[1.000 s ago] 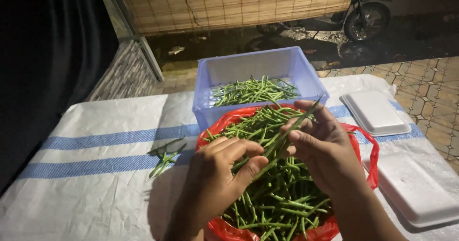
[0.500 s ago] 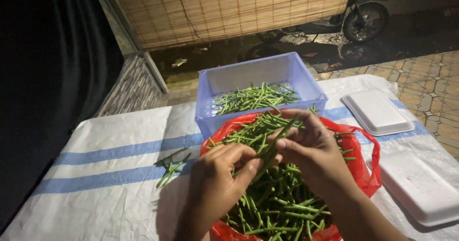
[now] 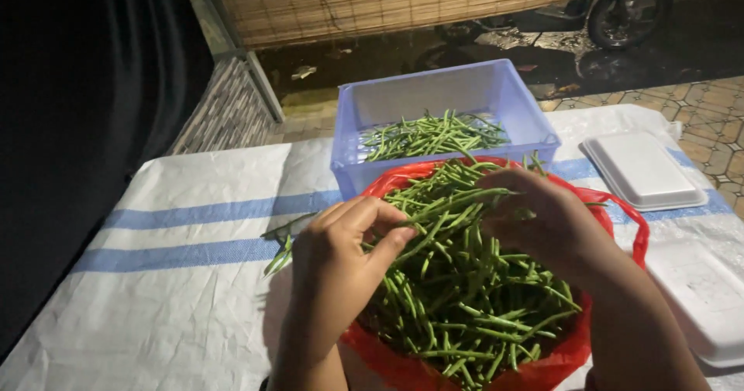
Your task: Sorting and cleaning green beans by removing stems and transferring them from a bag to a crate.
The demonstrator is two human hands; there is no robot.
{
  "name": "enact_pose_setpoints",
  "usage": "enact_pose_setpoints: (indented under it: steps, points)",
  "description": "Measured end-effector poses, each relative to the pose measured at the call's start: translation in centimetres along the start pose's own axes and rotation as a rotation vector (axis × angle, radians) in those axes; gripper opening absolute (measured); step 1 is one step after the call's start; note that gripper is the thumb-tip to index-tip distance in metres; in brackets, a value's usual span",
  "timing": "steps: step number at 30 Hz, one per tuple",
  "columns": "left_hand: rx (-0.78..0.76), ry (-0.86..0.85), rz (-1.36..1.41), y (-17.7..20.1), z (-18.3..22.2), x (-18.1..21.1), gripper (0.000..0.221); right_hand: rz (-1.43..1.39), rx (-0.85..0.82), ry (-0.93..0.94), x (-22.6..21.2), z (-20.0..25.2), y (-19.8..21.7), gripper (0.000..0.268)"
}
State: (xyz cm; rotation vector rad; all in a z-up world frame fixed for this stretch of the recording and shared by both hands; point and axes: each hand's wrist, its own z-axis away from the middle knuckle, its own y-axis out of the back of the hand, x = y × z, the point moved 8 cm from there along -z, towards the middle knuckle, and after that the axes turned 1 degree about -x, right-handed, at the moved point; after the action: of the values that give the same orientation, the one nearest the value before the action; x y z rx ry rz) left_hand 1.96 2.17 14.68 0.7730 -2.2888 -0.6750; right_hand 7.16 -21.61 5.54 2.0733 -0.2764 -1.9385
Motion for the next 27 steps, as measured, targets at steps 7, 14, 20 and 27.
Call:
enact_pose_setpoints:
  steps: [7,14,20,27]
  points:
    - [0.011,-0.024,-0.068,-0.4,0.2,-0.1,0.023,0.152,0.183,0.079,-1.1,1.3,3.4,0.028]
    - [-0.014,-0.039,-0.081,-0.5,0.2,0.1,0.024,-0.104,0.071,0.124,-3.6,3.0,3.0,0.035]
    - [-0.058,-0.112,0.03,-0.3,0.1,1.2,0.016,0.219,0.057,0.261,-4.9,3.6,3.5,0.013]
    - [-0.045,-0.059,-0.067,-0.1,-2.2,-0.4,0.006,0.192,0.442,0.383,-1.7,7.8,11.7,0.016]
